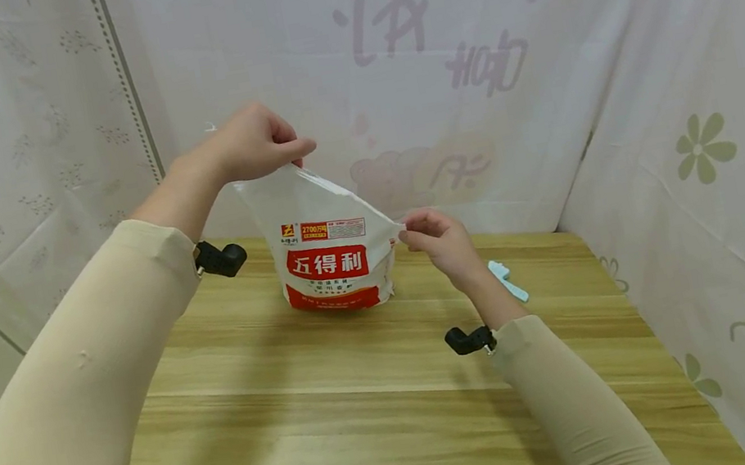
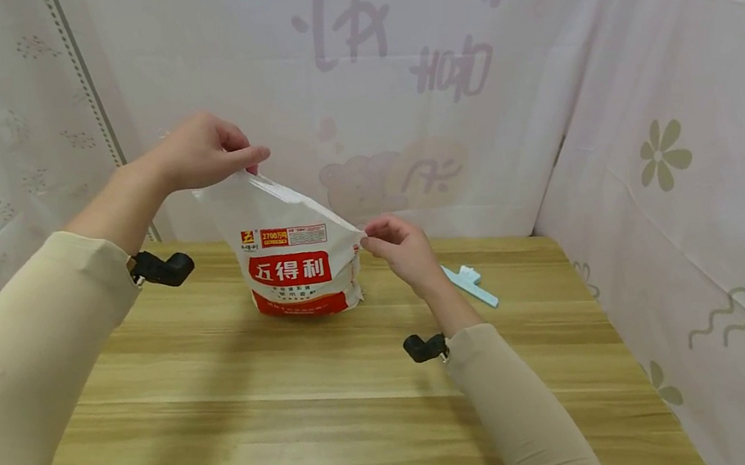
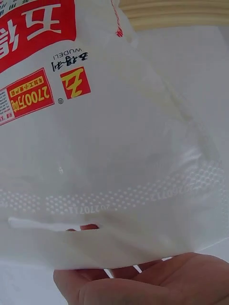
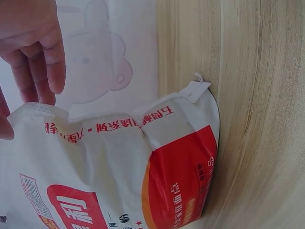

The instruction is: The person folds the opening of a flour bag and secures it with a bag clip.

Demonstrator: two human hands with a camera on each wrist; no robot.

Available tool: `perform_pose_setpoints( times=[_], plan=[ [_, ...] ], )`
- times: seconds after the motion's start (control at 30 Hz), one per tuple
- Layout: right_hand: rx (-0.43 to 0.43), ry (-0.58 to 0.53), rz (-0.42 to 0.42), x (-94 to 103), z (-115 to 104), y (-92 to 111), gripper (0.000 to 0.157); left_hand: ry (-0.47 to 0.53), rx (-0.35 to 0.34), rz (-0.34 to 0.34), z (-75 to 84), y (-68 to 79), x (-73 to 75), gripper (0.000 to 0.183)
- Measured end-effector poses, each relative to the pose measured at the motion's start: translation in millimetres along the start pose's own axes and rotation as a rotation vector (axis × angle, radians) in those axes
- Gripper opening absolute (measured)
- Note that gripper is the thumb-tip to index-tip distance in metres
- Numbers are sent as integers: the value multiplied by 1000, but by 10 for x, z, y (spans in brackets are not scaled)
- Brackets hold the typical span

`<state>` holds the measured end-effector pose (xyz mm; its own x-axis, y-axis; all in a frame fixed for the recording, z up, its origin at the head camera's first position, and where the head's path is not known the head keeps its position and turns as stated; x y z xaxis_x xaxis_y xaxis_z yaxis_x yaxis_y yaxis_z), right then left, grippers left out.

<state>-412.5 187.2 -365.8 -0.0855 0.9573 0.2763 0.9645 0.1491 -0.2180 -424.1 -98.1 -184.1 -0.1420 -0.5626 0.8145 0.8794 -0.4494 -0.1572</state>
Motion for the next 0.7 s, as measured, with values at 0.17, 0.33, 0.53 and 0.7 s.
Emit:
perform_pose_setpoints(
  times=[0.17,0.33,0.53,0.7],
  plan=[
    [1,-2,-16,8,11,-9,10,-28,5,24,23,-26,-19,42],
    [0,20,-45,-5,9,-9,25,-79,25,42,31,-63,-58,38],
    [-5,57,-38,-14,-5,-23,32,-158,28,44,35,-83,-85,35],
    [-11,110,-6,-18,-2,-47,29,-204,18,21,44,-93,-113,30]
  ],
)
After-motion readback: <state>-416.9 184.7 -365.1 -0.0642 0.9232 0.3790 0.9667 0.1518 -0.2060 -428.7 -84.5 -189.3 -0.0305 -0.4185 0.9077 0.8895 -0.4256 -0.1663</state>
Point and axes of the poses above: each hand's wrist, its own y-axis away from the middle knuckle, its own x-axis out of the back of the hand, z = x × y, the point moved 8 cm from there along -y, towards the middle knuckle, and after that the axes turned 5 degrees about y, right-handed, at the moved point
